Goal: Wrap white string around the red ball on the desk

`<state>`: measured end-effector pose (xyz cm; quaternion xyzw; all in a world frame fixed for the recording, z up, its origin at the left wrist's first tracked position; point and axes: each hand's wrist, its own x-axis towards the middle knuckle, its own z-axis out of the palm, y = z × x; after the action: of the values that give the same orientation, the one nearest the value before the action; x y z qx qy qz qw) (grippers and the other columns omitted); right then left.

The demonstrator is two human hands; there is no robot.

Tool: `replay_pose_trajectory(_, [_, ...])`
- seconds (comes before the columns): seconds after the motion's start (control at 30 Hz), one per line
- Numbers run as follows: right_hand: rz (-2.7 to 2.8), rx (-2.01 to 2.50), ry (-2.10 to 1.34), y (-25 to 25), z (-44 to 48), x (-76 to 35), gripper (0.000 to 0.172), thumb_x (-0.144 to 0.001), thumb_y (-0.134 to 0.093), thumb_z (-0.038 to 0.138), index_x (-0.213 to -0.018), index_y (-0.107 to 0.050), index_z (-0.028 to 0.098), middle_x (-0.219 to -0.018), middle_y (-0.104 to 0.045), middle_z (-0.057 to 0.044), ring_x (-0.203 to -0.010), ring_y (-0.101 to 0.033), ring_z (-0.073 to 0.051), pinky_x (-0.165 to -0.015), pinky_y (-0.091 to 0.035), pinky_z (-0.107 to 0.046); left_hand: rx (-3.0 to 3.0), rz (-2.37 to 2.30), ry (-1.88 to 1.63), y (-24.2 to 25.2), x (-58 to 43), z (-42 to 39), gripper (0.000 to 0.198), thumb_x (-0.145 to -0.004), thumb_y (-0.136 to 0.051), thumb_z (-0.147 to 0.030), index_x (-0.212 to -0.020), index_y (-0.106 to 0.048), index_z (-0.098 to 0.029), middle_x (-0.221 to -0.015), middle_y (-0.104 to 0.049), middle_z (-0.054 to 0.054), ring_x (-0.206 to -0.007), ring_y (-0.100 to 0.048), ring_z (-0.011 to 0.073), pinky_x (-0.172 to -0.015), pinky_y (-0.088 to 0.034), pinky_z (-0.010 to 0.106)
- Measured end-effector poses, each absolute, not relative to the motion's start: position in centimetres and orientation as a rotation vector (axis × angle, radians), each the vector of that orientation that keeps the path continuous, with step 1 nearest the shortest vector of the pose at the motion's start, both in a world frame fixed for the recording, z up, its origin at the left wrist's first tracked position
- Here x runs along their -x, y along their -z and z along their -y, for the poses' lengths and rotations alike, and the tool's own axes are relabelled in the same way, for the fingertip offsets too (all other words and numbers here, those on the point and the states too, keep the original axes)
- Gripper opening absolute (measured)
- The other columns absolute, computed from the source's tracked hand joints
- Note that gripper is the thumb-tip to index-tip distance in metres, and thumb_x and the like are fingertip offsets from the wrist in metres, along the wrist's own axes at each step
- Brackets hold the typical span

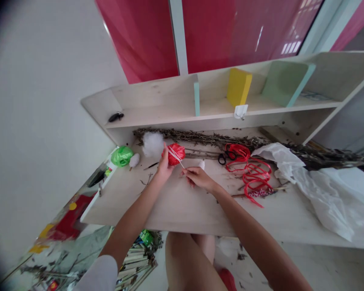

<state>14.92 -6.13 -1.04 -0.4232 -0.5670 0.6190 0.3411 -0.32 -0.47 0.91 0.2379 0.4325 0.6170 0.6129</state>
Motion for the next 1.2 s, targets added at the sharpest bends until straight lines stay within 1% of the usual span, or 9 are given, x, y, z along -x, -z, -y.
replay_pose_trajectory(0.2, [1.433, 1.162, -1.494, 1.0, 5.7, -15.4, 0.05, -0.069, -0.064, 0.067, -0.072, -0.064, 0.017, -0.044, -0.046, 0.005, -0.04, -0.042, -0.008, -0.042, -0.032, -0.023, -0.406, -0.861, -1.28, -0.7, 1.0, -0.1, 0.066, -0.08, -0.059, -0.066, -0.129, -0.057, -0.022, -0.109, -0.071, 0.008, -0.09, -0.069, 0.0209, -0.07, -0.059, 0.029])
replay_pose_trajectory(0.37, [1.316, 1.217, -1.466, 0.5, 5.6, -15.9, 0.051, -0.064, -0.068, 0.068, -0.065, -0.06, 0.018, -0.05, -0.045, 0.005, -0.039, -0.036, -0.006, -0.039, -0.021, -0.022, -0.317, -0.766, -1.179, -1.1, 1.4, 0.0, 0.063, -0.086, -0.051, -0.065, -0.128, -0.059, -0.019, -0.098, -0.073, 0.008, -0.085, -0.071, 0.0205, -0.07, -0.06, 0.03])
replay_pose_trajectory(0.5, [1.27, 1.256, -1.411, 0.1, 5.7, -16.1, 0.05, -0.063, -0.07, 0.066, -0.067, -0.059, 0.018, -0.058, -0.052, 0.002, -0.039, -0.035, -0.005, -0.039, -0.019, -0.023, -0.344, -0.725, -1.07, -2.0, 1.3, 0.5, 0.061, -0.088, -0.047, -0.066, -0.115, -0.065, -0.015, -0.086, -0.074, 0.008, -0.076, -0.071, 0.0189, -0.062, -0.059, 0.028])
replay_pose_trajectory(0.63, [1.352, 1.36, -1.244, 0.3, 5.5, -16.3, 0.045, -0.063, -0.07, 0.063, -0.065, -0.059, 0.019, -0.049, -0.049, 0.003, -0.04, -0.04, -0.008, -0.042, -0.024, -0.024, -0.429, -0.688, -0.947, -2.8, 1.3, 1.1, 0.053, -0.085, -0.052, -0.065, -0.093, -0.068, -0.015, -0.077, -0.073, 0.006, -0.068, -0.069, 0.0187, -0.059, -0.057, 0.029])
replay_pose_trajectory(0.73, [1.361, 1.429, -1.052, 0.5, 5.2, -16.6, 0.043, -0.061, -0.072, 0.059, -0.06, -0.057, 0.02, -0.048, -0.052, 0.002, -0.043, -0.047, -0.01, -0.047, -0.032, -0.024, -0.51, -0.707, -0.946, -2.7, 1.4, 1.4, 0.034, -0.082, -0.066, -0.051, -0.078, -0.066, -0.017, -0.07, -0.07, 0.002, -0.067, -0.067, 0.0158, -0.068, -0.056, 0.028])
replay_pose_trajectory(0.8, [1.365, 1.453, -1.034, 0.4, 5.0, -16.8, 0.043, -0.063, -0.07, 0.06, -0.059, -0.056, 0.019, -0.045, -0.052, 0.001, -0.043, -0.047, -0.011, -0.048, -0.033, -0.025, -0.605, -0.763, -0.954, -2.3, 1.6, 1.5, 0.026, -0.076, -0.074, -0.04, -0.073, -0.065, -0.016, -0.068, -0.068, 0.0, -0.065, -0.065, 0.0127, -0.069, -0.053, 0.024])
replay_pose_trajectory(0.97, [1.411, 1.512, -1.037, 0.5, 4.8, -17.1, 0.049, -0.07, -0.061, 0.067, -0.059, -0.054, 0.02, -0.043, -0.05, 0.001, -0.041, -0.045, -0.011, -0.045, -0.031, -0.024, -1.049, -0.815, -0.667, -1.9, 1.9, 1.8, 0.037, -0.061, -0.085, -0.041, -0.081, -0.067, -0.014, -0.077, -0.069, 0.003, -0.071, -0.064, 0.0139, -0.071, -0.049, 0.025])
replay_pose_trajectory(1.1, [1.539, 1.52, -0.714, 1.5, 4.6, -16.9, 0.053, -0.077, -0.052, 0.07, -0.059, -0.052, 0.021, -0.054, -0.059, -0.004, -0.051, -0.054, -0.015, -0.052, -0.036, -0.026, -1.413, -0.853, -0.518, -2.8, 1.5, 2.7, 0.052, -0.054, -0.087, -0.043, -0.093, -0.067, -0.014, -0.087, -0.07, 0.005, -0.078, -0.063, 0.0168, -0.072, -0.048, 0.029])
replay_pose_trajectory(1.2, [1.641, 1.56, -0.487, 2.1, 4.6, -16.9, 0.05, -0.084, -0.046, 0.065, -0.062, -0.055, 0.021, -0.064, -0.065, -0.008, -0.059, -0.058, -0.018, -0.055, -0.037, -0.027, -1.608, -0.898, -0.499, -3.3, 1.2, 3.4, 0.049, -0.057, -0.086, -0.044, -0.092, -0.066, -0.015, -0.089, -0.069, 0.005, -0.081, -0.063, 0.0174, -0.07, -0.048, 0.028])
